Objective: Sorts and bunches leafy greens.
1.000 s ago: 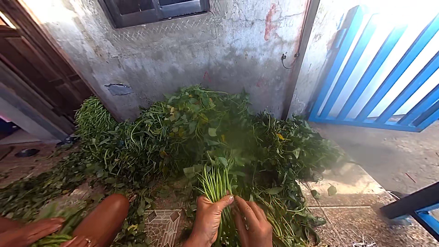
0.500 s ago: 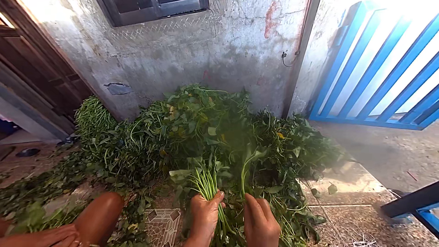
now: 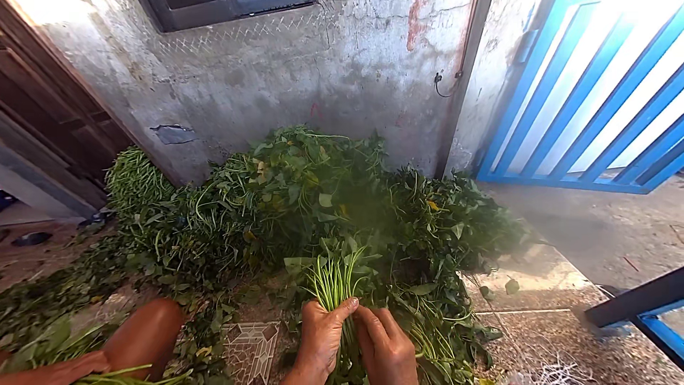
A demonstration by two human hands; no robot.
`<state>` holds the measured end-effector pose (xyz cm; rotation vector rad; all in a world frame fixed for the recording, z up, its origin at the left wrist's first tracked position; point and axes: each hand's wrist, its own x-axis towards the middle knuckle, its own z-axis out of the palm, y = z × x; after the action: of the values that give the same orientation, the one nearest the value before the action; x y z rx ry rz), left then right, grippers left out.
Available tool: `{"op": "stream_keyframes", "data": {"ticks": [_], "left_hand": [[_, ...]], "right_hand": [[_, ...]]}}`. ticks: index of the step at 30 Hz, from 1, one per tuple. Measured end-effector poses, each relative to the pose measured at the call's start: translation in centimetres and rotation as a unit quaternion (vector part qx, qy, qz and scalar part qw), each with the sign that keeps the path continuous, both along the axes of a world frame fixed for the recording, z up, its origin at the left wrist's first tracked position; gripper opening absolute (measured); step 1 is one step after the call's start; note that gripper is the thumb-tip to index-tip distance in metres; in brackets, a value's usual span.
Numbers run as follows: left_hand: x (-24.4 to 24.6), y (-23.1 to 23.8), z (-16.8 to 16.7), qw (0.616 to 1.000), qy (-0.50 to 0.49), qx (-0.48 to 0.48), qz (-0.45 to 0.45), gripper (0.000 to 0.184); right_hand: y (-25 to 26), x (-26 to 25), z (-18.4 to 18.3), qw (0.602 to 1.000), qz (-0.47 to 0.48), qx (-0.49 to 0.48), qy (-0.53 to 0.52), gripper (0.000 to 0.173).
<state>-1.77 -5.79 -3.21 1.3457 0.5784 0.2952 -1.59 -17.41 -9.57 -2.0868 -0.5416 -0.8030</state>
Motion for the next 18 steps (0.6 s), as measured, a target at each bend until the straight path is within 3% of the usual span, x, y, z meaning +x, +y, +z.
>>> {"op": "stream_keyframes", "data": {"ticks": [4, 7, 10, 13, 15, 16, 18], "left_hand": [[0.6, 1.0, 0.5, 0.998, -0.021, 0.009, 0.067, 0.015], [1.1, 2.7, 1.5, 0.994, -0.033, 0.024, 0.1, 0.014], [0.7, 2.7, 1.3, 0.997, -0.037, 0.034, 0.053, 0.015], [0.4, 1.7, 0.9, 0.999, -0.027, 0.017, -0.019, 0.019], [0.3, 1.6, 1.0, 0.998, -0.022, 0.005, -0.06, 0.021], [0.3, 1.7, 1.1, 0.997, -0.027, 0.003, -0.078, 0.021], [0.2, 2.2, 1.2, 0.994, -0.034, 0.005, -0.105, 0.02]], "right_hand": [[-1.7, -1.6, -1.1, 0.998, 0.035, -0.048, -0.009, 0.011], [-3.5, -3.3, -1.8, 0.993, 0.046, -0.087, 0.057, 0.011], [-3.8, -3.6, -0.4, 0.992, 0.041, -0.076, 0.087, 0.03], [-2.6, -2.2, 1.0, 0.985, 0.099, -0.041, 0.138, 0.033], [-2.0, -0.9, 1.3, 0.94, 0.197, 0.056, 0.272, 0.026], [-2.1, -0.2, 1.6, 0.896, 0.251, 0.105, 0.351, 0.021], [-2.9, 1.4, 2.5, 0.769, 0.372, 0.181, 0.487, 0.015]]}}
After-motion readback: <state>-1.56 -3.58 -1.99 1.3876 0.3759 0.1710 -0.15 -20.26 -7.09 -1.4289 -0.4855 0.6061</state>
